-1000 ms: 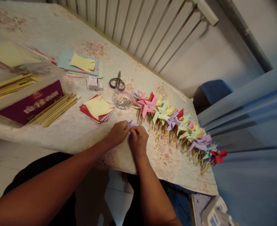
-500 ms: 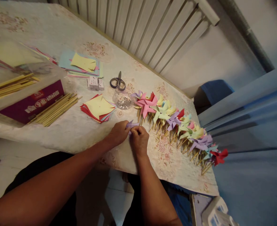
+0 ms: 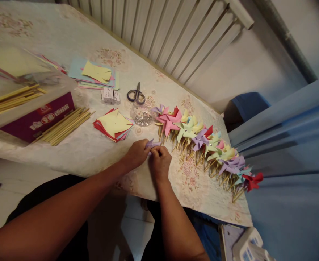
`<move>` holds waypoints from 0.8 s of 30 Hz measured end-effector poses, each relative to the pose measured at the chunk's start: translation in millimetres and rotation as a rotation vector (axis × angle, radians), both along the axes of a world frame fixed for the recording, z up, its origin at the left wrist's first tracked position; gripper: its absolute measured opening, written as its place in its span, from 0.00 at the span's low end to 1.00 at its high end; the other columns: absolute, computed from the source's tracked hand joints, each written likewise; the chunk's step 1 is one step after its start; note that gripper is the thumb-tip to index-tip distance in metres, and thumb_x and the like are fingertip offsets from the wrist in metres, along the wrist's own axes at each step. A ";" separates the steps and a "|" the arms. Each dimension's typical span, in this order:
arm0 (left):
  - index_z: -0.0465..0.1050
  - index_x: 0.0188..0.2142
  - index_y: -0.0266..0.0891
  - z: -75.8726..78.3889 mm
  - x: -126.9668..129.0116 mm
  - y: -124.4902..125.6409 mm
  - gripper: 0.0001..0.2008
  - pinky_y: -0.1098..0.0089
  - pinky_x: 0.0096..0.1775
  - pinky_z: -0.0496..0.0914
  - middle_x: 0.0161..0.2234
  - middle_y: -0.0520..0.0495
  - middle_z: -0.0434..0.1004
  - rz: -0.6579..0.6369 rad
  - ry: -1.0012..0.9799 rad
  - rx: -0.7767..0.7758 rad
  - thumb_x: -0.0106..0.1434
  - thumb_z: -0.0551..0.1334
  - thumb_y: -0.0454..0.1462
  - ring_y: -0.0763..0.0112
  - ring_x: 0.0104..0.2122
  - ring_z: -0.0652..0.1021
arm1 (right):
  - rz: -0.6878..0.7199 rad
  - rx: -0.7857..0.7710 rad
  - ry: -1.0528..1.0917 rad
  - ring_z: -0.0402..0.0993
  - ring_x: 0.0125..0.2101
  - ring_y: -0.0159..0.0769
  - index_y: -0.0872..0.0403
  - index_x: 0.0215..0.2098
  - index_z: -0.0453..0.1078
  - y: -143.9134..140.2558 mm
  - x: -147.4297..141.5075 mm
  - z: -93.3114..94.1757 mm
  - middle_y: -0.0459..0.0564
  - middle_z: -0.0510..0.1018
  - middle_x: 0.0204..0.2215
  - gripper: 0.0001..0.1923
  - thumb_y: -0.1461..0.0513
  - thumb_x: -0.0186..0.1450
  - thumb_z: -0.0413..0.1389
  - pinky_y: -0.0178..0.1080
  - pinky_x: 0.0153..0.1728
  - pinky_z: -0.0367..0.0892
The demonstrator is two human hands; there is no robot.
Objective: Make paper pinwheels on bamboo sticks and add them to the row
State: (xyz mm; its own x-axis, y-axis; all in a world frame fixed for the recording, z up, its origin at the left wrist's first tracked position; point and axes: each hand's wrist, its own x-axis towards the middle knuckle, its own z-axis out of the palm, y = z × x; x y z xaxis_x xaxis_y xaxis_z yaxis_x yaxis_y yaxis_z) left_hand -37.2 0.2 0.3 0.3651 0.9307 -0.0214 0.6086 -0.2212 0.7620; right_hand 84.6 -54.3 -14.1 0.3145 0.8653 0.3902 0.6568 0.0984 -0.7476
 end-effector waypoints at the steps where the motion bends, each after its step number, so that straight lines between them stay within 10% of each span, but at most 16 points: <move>1: 0.66 0.27 0.39 -0.4 0.1 0.0 0.08 0.68 0.33 0.59 0.28 0.48 0.74 0.000 -0.003 -0.002 0.63 0.58 0.31 0.68 0.28 0.71 | -0.005 -0.028 0.045 0.69 0.28 0.35 0.52 0.26 0.70 0.2 0.1 -0.4 0.44 0.73 0.24 0.10 0.63 0.65 0.54 0.37 0.33 0.64; 8: 0.67 0.28 0.39 -4.3 0.7 -0.2 0.08 0.68 0.33 0.60 0.28 0.47 0.75 -0.015 -0.019 0.021 0.64 0.58 0.32 0.67 0.29 0.71 | 0.195 0.074 -0.330 0.67 0.32 0.38 0.51 0.25 0.71 1.9 14.5 11.1 0.48 0.72 0.25 0.14 0.62 0.68 0.53 0.40 0.38 0.61; 16: 0.67 0.27 0.39 -3.5 1.2 -0.1 0.07 0.68 0.34 0.60 0.27 0.48 0.74 0.000 -0.028 -0.005 0.62 0.59 0.31 0.66 0.29 0.72 | -0.012 -0.110 0.174 0.68 0.27 0.35 0.52 0.25 0.71 0.2 0.6 -0.1 0.44 0.73 0.24 0.09 0.61 0.63 0.55 0.38 0.33 0.64; 24: 0.65 0.26 0.40 -1.4 1.0 -0.4 0.08 0.67 0.34 0.60 0.27 0.48 0.74 0.007 -0.030 0.002 0.63 0.57 0.32 0.66 0.29 0.71 | 0.110 0.061 -0.192 0.67 0.33 0.39 0.51 0.24 0.70 0.1 5.9 6.0 0.47 0.73 0.26 0.12 0.61 0.66 0.53 0.41 0.40 0.62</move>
State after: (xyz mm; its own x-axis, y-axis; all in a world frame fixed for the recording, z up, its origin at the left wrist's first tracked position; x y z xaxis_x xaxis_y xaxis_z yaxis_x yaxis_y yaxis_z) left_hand -36.2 -0.2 -1.1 0.3594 0.9331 -0.0090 0.5872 -0.2186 0.7794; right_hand 90.5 -54.2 -8.1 0.1344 0.8634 0.4863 0.7689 0.2187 -0.6008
